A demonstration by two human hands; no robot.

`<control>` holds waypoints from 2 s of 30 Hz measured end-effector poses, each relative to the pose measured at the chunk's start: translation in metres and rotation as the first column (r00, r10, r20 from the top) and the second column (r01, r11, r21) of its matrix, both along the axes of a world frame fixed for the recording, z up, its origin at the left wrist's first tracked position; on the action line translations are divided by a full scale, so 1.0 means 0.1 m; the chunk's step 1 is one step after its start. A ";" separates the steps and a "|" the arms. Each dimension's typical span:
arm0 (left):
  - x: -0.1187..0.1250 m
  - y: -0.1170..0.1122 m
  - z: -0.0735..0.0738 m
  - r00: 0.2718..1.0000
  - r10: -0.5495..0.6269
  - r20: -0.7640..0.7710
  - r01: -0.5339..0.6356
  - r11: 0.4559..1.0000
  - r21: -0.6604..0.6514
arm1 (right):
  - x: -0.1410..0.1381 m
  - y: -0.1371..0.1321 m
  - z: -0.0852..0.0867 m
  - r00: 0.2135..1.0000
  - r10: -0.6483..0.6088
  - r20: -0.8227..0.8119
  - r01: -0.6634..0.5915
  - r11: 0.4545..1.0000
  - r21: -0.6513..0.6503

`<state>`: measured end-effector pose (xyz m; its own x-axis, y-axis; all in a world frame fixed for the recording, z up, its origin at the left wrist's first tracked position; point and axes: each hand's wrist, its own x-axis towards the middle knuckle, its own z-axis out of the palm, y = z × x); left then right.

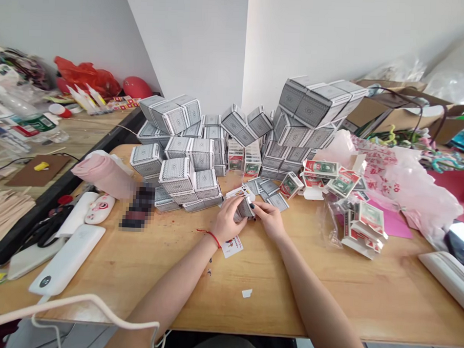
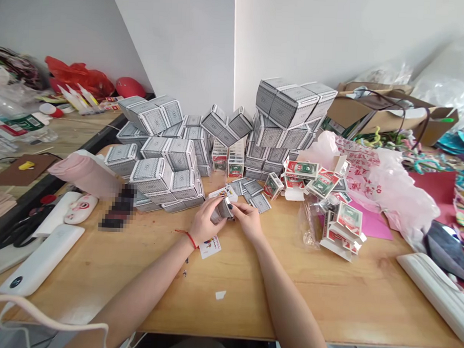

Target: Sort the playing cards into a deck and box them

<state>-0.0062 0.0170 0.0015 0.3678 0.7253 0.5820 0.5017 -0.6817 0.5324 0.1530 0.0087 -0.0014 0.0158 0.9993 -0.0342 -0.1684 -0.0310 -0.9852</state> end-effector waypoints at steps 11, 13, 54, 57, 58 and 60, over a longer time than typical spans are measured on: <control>-0.03 -0.01 0.03 0.999 -0.027 -0.023 0.028 0.999 0.041 | 0.01 -0.05 0.04 0.976 -0.105 0.191 0.078 0.986 0.144; -0.03 0.00 0.01 0.999 -0.024 -0.028 0.025 0.999 0.048 | 0.01 -0.05 0.04 0.977 -0.101 0.186 0.070 0.984 0.164; -0.06 0.02 -0.09 0.997 0.049 -0.056 -0.043 0.995 0.091 | -0.12 -0.16 -0.07 0.989 0.022 0.145 -0.038 0.993 0.110; -0.04 0.01 -0.06 0.998 0.000 -0.068 0.003 0.999 0.054 | -0.11 -0.17 -0.09 0.975 -0.010 0.221 -0.020 0.991 0.134; -0.03 0.00 -0.05 0.998 -0.011 -0.065 0.013 0.999 0.038 | -0.11 -0.17 -0.09 0.970 -0.024 0.240 -0.009 0.991 0.136; -0.02 -0.02 -0.01 0.998 -0.030 -0.049 0.031 1.000 0.006 | -0.10 -0.15 -0.08 0.965 -0.036 0.260 0.002 0.991 0.132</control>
<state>-0.0080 0.0149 0.0007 0.4179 0.7095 0.5675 0.5060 -0.7006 0.5032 0.1434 -0.0063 -0.0093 0.0261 0.9943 0.1033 0.0962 0.1004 -0.9903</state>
